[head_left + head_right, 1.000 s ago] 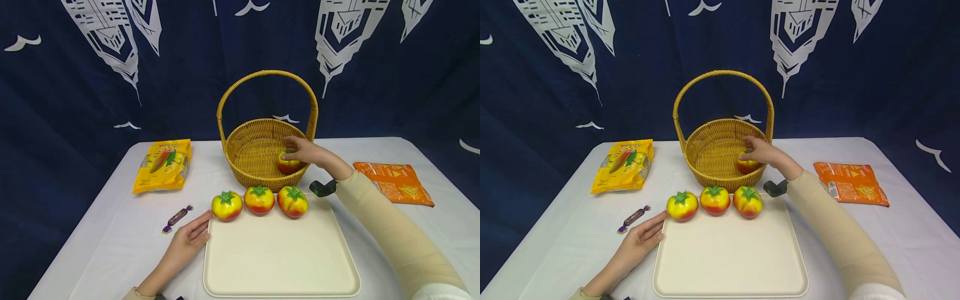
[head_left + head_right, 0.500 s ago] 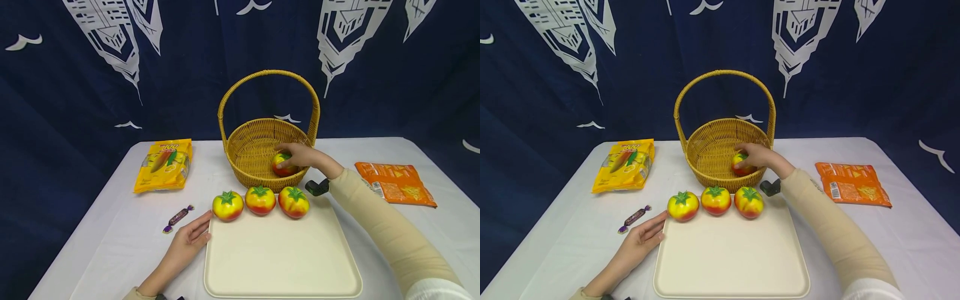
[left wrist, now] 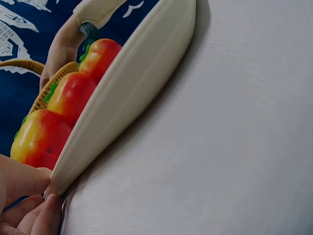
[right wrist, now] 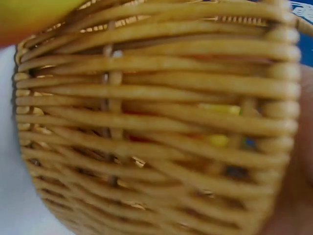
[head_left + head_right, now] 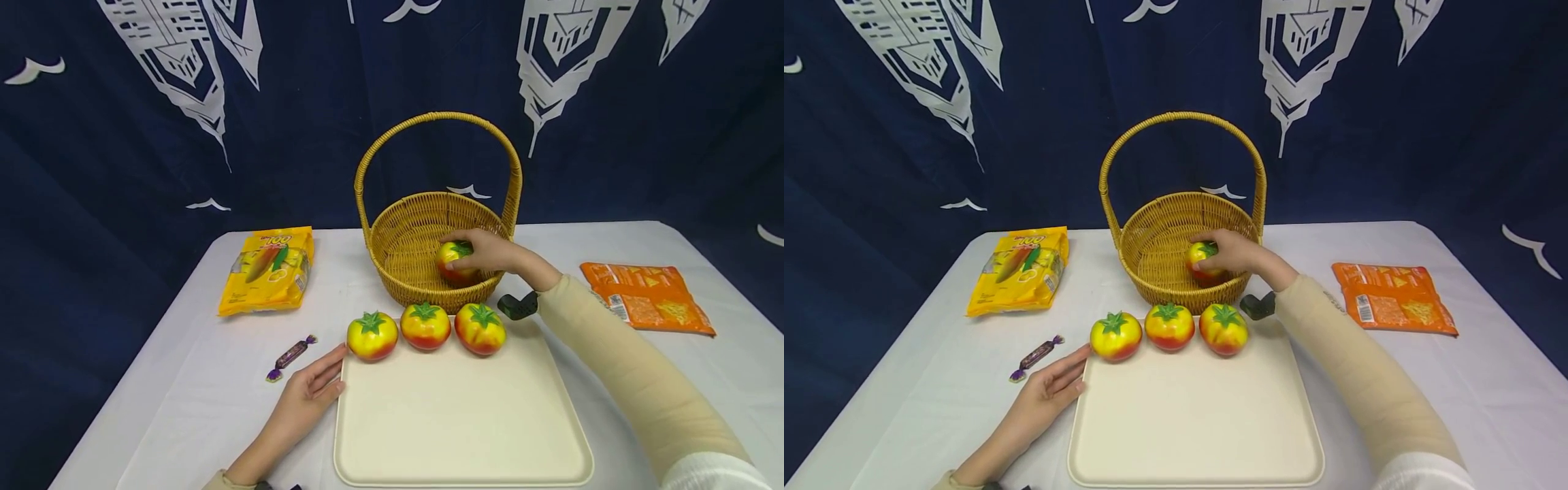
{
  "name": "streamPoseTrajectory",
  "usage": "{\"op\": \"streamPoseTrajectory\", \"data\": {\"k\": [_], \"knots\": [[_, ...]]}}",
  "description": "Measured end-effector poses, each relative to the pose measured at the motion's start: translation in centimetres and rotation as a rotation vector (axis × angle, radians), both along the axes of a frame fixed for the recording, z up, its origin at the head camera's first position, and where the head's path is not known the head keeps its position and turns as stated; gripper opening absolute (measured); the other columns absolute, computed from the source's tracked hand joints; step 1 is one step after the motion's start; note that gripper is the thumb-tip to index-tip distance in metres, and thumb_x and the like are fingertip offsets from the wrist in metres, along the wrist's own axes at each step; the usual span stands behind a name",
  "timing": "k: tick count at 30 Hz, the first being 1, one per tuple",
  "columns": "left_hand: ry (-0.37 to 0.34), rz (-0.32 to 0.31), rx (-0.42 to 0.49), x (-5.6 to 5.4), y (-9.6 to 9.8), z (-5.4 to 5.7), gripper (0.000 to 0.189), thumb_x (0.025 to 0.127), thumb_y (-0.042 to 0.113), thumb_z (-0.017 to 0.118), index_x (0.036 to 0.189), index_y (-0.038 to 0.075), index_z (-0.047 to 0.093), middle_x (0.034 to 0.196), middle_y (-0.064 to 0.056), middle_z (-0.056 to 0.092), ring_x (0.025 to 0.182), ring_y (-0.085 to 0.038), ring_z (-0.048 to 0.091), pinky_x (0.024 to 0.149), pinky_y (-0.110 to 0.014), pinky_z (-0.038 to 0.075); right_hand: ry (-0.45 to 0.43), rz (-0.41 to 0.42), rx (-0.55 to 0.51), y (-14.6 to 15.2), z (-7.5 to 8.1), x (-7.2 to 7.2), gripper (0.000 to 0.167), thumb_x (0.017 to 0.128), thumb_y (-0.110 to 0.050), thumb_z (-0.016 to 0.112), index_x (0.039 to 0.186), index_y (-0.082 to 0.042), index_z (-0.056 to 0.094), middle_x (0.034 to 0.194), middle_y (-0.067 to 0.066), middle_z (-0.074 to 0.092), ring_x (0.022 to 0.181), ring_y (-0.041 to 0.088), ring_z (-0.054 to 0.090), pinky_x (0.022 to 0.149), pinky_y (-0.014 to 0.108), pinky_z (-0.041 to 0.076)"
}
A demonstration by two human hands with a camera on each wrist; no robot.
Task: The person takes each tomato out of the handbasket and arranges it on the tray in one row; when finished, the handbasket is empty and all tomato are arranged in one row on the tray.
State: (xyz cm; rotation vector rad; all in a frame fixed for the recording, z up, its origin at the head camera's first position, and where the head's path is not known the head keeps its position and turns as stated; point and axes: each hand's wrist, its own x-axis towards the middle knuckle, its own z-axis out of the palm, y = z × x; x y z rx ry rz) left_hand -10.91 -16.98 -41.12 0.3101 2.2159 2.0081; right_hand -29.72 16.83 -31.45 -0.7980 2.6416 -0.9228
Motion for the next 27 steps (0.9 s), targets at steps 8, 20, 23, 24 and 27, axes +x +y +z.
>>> {"op": "streamPoseTrajectory", "data": {"k": [8, 20, 23, 24, 27], "knots": [[-0.011, 0.013, -0.003, 0.1, 0.1, 0.1, 0.051, 0.086, -0.013, 0.058, 0.134, -0.008, 0.043, 0.142, -0.016, 0.038, 0.125, -0.028, 0.042, 0.095, -0.026, 0.042, 0.07, -0.043, -0.155, 2.3, 2.5, 3.7, 0.057, 0.088, -0.024, 0.067, 0.138, -0.006, 0.045, 0.118, 0.014, 0.054, 0.097, 0.025, 0.051, 0.084, 0.036, 0.049], [0.002, 0.039, 0.0, 0.1, 0.2, 0.2, 0.051, 0.085, -0.015, 0.058, 0.133, -0.008, 0.045, 0.14, -0.015, 0.041, 0.123, -0.026, 0.044, 0.094, -0.027, 0.043, 0.017, -0.25, -0.199, 7.8, 1.6, 12.2, 0.058, 0.092, -0.025, 0.062, 0.141, -0.005, 0.04, 0.136, 0.02, 0.043, 0.124, 0.043, 0.035, 0.096, 0.066, 0.032], [0.003, 0.037, 0.001, 0.1, 0.2, 0.3, 0.05, 0.085, -0.015, 0.057, 0.133, -0.008, 0.045, 0.14, -0.015, 0.041, 0.123, -0.026, 0.044, 0.094, -0.027, 0.043, -0.011, -0.297, -0.143, 8.1, 0.0, 12.9, 0.06, 0.091, -0.032, 0.062, 0.14, -0.005, 0.041, 0.135, 0.022, 0.044, 0.123, 0.044, 0.035, 0.095, 0.068, 0.031], [0.003, 0.034, 0.001, 0.0, 0.2, 0.3, 0.05, 0.085, -0.015, 0.057, 0.133, -0.008, 0.045, 0.14, -0.015, 0.041, 0.123, -0.026, 0.044, 0.094, -0.027, 0.043, -0.014, -0.306, -0.126, 8.0, -0.5, 13.0, 0.061, 0.09, -0.034, 0.063, 0.139, -0.005, 0.042, 0.134, 0.022, 0.045, 0.123, 0.043, 0.036, 0.095, 0.067, 0.032], [-0.003, 0.025, -0.002, 0.1, 0.3, 0.3, 0.051, 0.085, -0.015, 0.057, 0.133, -0.008, 0.044, 0.14, -0.015, 0.041, 0.123, -0.026, 0.044, 0.094, -0.027, 0.043, 0.004, -0.326, -0.063, 7.8, -1.6, 13.2, 0.062, 0.089, -0.039, 0.063, 0.137, -0.004, 0.045, 0.13, 0.023, 0.048, 0.117, 0.039, 0.043, 0.095, 0.063, 0.036]]}}
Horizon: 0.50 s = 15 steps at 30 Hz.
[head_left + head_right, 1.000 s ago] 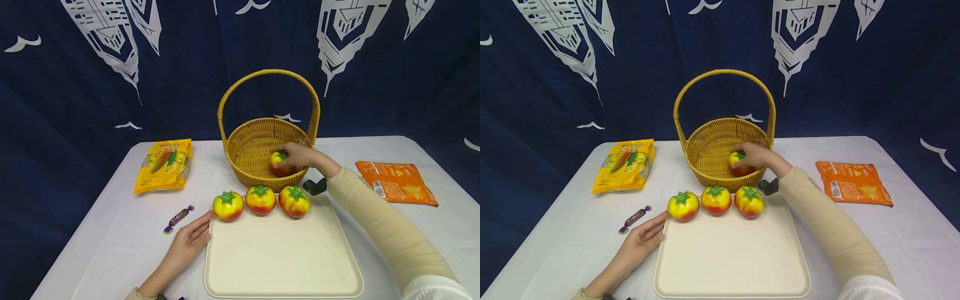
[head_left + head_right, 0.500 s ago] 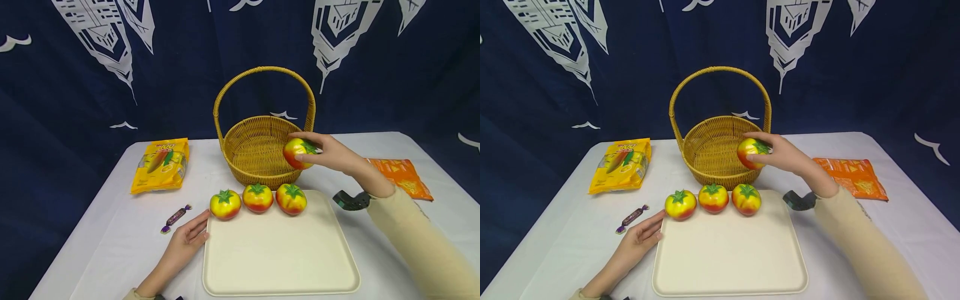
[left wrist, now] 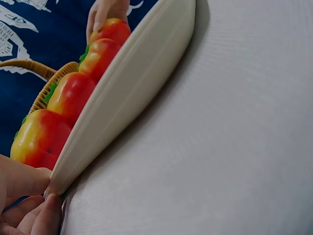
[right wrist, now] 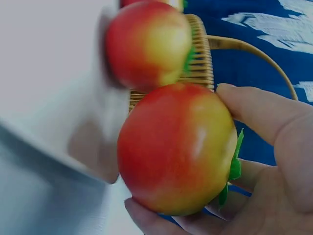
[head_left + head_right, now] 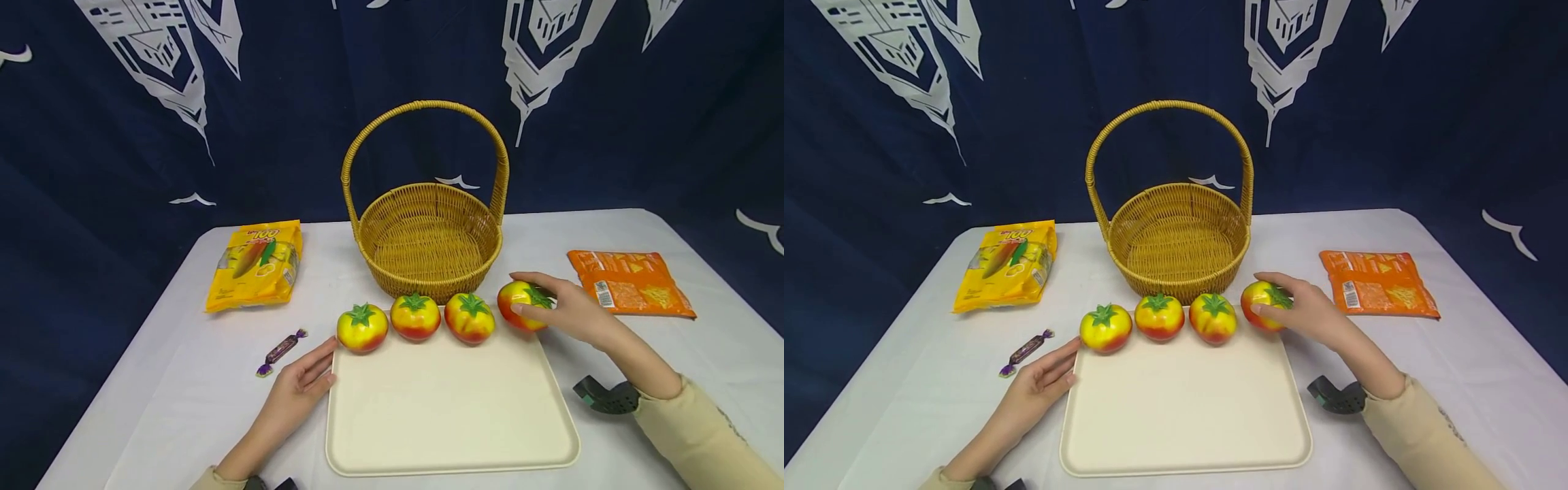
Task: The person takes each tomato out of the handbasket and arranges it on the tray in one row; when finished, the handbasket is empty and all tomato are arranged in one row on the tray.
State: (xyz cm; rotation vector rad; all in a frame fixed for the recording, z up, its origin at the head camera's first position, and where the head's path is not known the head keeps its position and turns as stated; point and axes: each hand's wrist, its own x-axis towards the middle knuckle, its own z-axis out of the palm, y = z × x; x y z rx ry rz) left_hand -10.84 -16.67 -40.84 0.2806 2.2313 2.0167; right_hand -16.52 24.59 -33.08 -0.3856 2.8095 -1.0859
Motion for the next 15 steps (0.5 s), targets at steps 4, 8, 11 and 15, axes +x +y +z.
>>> {"op": "streamPoseTrajectory", "data": {"k": [4, 8, 11, 15], "knots": [[-0.005, -0.002, -0.008, 0.1, 0.0, 0.0, 0.051, 0.085, -0.014, 0.057, 0.134, -0.008, 0.044, 0.14, -0.015, 0.04, 0.124, -0.026, 0.044, 0.094, -0.027, 0.043, 0.039, 0.002, 0.091, -0.7, -0.8, 0.1, 0.064, 0.088, -0.042, 0.063, 0.136, -0.002, 0.046, 0.126, 0.025, 0.051, 0.111, 0.04, 0.047, 0.091, 0.061, 0.041], [0.012, -0.012, -0.016, 0.0, 0.0, 0.0, 0.05, 0.086, -0.014, 0.057, 0.134, -0.009, 0.043, 0.141, -0.016, 0.039, 0.124, -0.027, 0.043, 0.094, -0.027, 0.043, 0.071, -0.003, 0.136, -1.2, -1.2, 0.2, 0.066, 0.089, -0.042, 0.062, 0.136, 0.001, 0.044, 0.128, 0.027, 0.048, 0.113, 0.042, 0.046, 0.092, 0.061, 0.04], [0.023, -0.016, -0.018, -0.1, 0.0, -0.1, 0.05, 0.086, -0.013, 0.057, 0.134, -0.009, 0.043, 0.141, -0.017, 0.039, 0.124, -0.027, 0.043, 0.094, -0.027, 0.043, 0.086, -0.001, 0.16, -1.6, -1.5, 0.2, 0.068, 0.091, -0.044, 0.059, 0.137, 0.003, 0.042, 0.131, 0.028, 0.046, 0.116, 0.043, 0.044, 0.094, 0.061, 0.038], [0.034, -0.016, -0.02, -0.2, -0.1, -0.2, 0.049, 0.086, -0.013, 0.057, 0.133, -0.01, 0.044, 0.14, -0.018, 0.04, 0.123, -0.028, 0.043, 0.094, -0.026, 0.043, 0.092, 0.014, 0.189, -1.9, -1.7, 0.3, 0.069, 0.092, -0.047, 0.054, 0.139, 0.003, 0.04, 0.132, 0.029, 0.044, 0.119, 0.045, 0.041, 0.096, 0.062, 0.035]]}}
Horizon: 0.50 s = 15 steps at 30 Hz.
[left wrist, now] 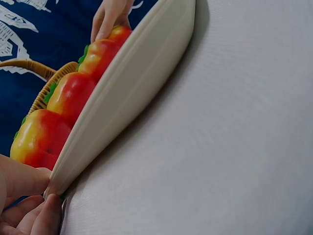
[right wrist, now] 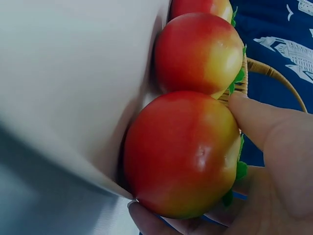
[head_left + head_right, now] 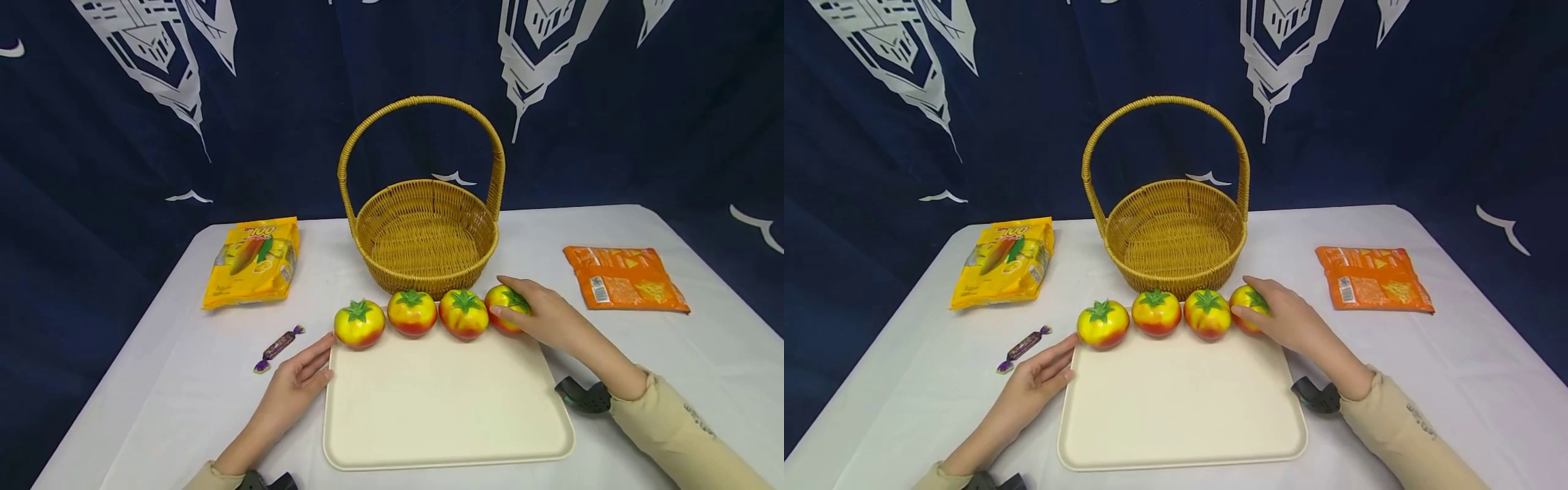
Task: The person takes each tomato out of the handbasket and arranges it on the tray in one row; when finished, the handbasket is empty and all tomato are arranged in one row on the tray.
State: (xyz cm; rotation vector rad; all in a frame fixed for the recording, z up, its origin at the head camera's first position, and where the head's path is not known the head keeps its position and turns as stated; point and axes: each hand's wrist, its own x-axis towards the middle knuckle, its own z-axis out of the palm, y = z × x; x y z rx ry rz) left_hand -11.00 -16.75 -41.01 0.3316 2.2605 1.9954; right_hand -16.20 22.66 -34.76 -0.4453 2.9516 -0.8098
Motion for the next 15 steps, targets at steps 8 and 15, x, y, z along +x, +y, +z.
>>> {"op": "streamPoseTrajectory", "data": {"k": [8, 15], "knots": [[-0.006, -0.008, 0.0, -0.36, -0.17, -0.3, 0.05, 0.086, -0.013, 0.056, 0.134, -0.009, 0.042, 0.141, -0.017, 0.039, 0.124, -0.027, 0.043, 0.094, -0.026, 0.043, -0.016, 0.016, 0.034, -0.28, -0.17, -0.1, 0.07, 0.095, -0.05, 0.045, 0.142, 0.002, 0.035, 0.137, 0.03, 0.038, 0.124, 0.047, 0.035, 0.099, 0.064, 0.029], [-0.025, 0.003, -0.012, -0.35, -0.22, -0.52, 0.05, 0.087, -0.011, 0.057, 0.135, -0.008, 0.043, 0.141, -0.016, 0.04, 0.124, -0.026, 0.043, 0.094, -0.026, 0.043, -0.039, 0.03, 0.031, 0.17, 0.33, 0.0, 0.071, 0.096, -0.049, 0.043, 0.145, 0.001, 0.03, 0.142, 0.03, 0.031, 0.127, 0.048, 0.029, 0.1, 0.065, 0.026]]}}
